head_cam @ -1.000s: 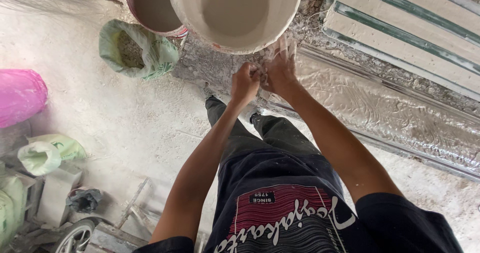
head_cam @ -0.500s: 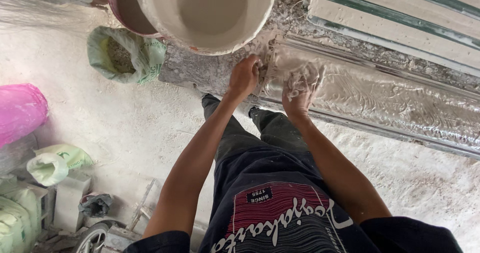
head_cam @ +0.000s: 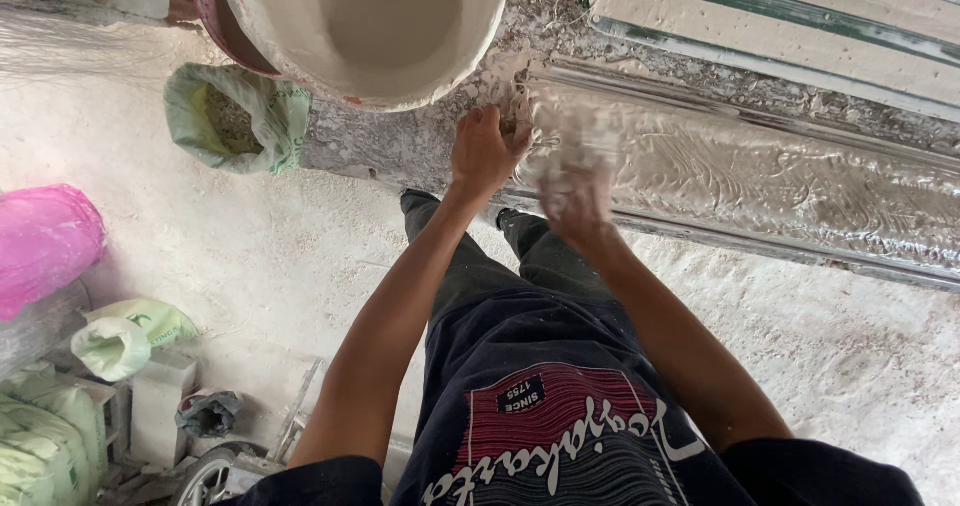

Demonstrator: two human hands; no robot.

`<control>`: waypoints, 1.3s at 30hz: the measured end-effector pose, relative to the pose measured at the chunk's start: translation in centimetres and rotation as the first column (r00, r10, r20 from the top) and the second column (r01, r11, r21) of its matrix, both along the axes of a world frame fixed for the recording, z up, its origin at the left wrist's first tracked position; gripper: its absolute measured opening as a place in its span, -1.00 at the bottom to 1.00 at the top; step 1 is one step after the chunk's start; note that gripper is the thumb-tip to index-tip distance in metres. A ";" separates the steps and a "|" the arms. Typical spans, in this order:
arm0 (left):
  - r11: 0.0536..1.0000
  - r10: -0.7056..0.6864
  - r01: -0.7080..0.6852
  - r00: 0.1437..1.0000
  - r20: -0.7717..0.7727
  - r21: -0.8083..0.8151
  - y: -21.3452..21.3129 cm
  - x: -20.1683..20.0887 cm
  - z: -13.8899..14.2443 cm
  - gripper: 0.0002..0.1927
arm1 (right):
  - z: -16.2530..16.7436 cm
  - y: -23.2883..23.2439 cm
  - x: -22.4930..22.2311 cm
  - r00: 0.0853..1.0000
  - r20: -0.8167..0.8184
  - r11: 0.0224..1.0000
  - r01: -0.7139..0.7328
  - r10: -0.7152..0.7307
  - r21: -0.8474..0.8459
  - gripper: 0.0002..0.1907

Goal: The person pulls apart a bundle of white fibers, then scoops plaster slurry from a bowl and spreads it by hand over a long ornate mold on the workbench. They continue coating the mold surface, wipe slurry from the bowl and its rim, and finally set down a small cup and a sponge on the bench.

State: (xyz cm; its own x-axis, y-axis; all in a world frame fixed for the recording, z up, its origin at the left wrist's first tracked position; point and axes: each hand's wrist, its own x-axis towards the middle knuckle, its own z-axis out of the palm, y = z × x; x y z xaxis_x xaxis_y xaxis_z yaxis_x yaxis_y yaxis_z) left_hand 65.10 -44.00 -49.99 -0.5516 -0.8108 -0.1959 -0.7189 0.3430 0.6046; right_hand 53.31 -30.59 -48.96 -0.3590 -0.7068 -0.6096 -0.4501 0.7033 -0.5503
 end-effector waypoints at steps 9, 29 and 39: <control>0.940 0.157 -0.118 0.983 -0.098 0.320 -1.7 0.9 0.5 -0.60 | -0.1 -3.0 2.2 0.570 -0.471 0.713 -0.669 0.673 0.210 -0.14; 0.986 -0.125 0.131 0.990 -0.066 0.099 0.1 2.8 1.5 -0.31 | 2.3 -0.7 0.0 0.811 -0.406 0.897 -0.439 0.421 0.055 -0.24; 0.989 -0.121 0.101 0.972 -0.200 -0.106 0.9 4.2 1.1 -0.15 | 2.3 13.1 -16.4 0.767 -0.641 0.962 -0.200 0.035 -0.186 -0.64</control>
